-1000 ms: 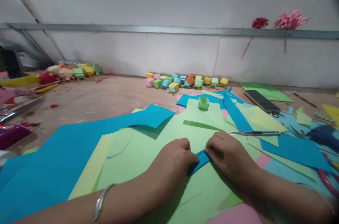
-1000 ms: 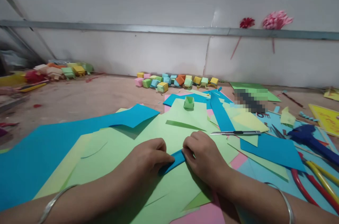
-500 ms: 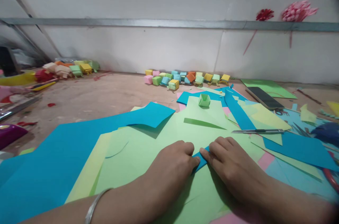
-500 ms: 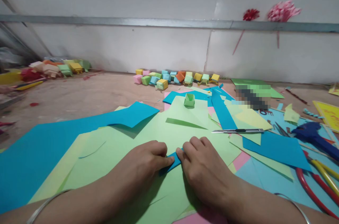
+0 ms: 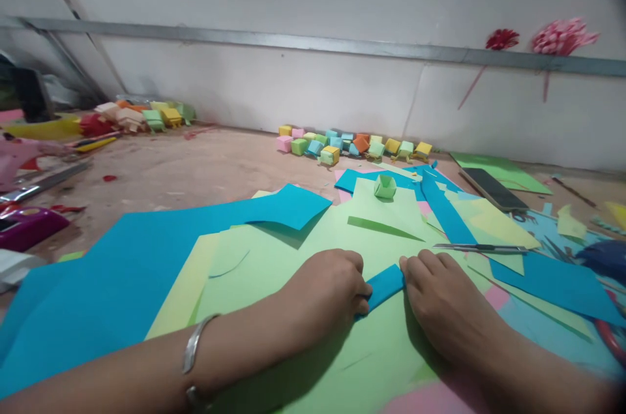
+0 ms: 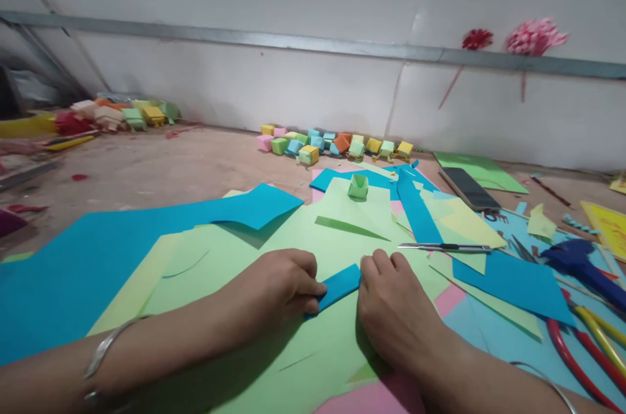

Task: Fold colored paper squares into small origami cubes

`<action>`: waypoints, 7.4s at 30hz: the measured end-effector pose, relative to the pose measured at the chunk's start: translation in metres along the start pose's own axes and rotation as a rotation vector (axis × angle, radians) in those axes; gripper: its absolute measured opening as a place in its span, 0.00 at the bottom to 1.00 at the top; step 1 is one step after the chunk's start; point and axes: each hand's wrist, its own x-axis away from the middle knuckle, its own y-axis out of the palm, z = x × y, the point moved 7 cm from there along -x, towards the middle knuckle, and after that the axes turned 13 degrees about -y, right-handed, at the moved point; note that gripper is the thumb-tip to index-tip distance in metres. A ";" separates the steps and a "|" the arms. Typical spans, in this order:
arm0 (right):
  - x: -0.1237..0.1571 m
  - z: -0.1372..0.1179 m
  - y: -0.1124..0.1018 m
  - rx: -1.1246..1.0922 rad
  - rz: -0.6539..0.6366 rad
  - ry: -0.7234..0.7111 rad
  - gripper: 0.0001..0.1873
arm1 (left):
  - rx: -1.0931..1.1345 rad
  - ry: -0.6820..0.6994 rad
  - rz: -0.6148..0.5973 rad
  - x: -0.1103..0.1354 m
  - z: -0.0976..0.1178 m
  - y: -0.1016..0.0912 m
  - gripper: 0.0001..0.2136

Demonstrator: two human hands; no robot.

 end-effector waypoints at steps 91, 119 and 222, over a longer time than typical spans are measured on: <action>-0.005 0.011 -0.015 -0.047 -0.005 -0.006 0.16 | -0.435 0.018 0.090 0.011 0.021 0.015 0.05; 0.010 0.055 0.008 -1.292 0.321 0.620 0.21 | 0.509 -0.247 0.119 0.000 -0.016 -0.012 0.19; 0.013 0.036 0.021 -0.439 -0.284 0.254 0.10 | -0.277 0.135 0.196 0.006 0.003 -0.015 0.12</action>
